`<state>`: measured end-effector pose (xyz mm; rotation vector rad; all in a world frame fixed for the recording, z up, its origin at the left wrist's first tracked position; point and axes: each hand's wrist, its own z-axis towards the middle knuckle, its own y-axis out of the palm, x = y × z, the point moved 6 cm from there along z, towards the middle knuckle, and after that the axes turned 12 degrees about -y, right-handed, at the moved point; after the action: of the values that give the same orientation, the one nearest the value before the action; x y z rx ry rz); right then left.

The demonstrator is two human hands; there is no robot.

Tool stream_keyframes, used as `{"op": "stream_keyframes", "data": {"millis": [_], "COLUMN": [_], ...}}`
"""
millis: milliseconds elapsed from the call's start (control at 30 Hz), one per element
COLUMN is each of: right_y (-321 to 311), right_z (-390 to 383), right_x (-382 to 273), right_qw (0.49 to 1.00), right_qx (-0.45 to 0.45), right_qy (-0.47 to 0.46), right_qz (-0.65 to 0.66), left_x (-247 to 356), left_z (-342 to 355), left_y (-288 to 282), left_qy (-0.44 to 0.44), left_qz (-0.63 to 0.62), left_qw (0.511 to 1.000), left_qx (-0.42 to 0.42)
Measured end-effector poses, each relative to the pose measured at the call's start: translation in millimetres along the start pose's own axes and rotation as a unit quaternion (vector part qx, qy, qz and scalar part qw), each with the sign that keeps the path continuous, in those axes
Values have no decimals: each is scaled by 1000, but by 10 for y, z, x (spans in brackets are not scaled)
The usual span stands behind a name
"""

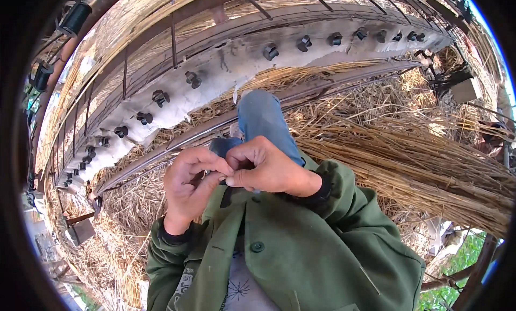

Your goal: Operating a mechanical reed-weaving machine by feeding individual reeds into the frame and managing the binding mechanism.

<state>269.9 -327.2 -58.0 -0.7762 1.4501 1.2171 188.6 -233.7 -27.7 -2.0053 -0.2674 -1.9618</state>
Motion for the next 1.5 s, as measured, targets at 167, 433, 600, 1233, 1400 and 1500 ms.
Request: {"op": "stream_keyframes", "data": {"millis": [167, 433, 600, 1233, 1400, 1500], "right_y": [-5, 11, 30, 64, 55, 57], "right_z": [-13, -13, -10, -18, -5, 17], "right_x": [7, 48, 3, 13, 18, -24], "right_qw": [1000, 999, 999, 1000, 1000, 998], "right_qx": [12, 33, 30, -5, 11, 25], "right_qy": [-3, -10, -4, -6, -21, -45], "right_qz": [-13, -8, -11, 20, -12, -40], "left_x": [-5, -29, -108, -58, -72, -67], "left_z": [10, 15, 20, -40, -41, -45], "left_y": [39, 69, 78, 2, -9, -12], "left_qy": [20, 40, -5, -37, -30, -24], "left_qz": [-42, -50, -131, -90, -82, -84], "left_qw": [999, 998, 991, 990, 994, 994], "left_qx": [-10, -28, -40, -100, -72, -58]}}
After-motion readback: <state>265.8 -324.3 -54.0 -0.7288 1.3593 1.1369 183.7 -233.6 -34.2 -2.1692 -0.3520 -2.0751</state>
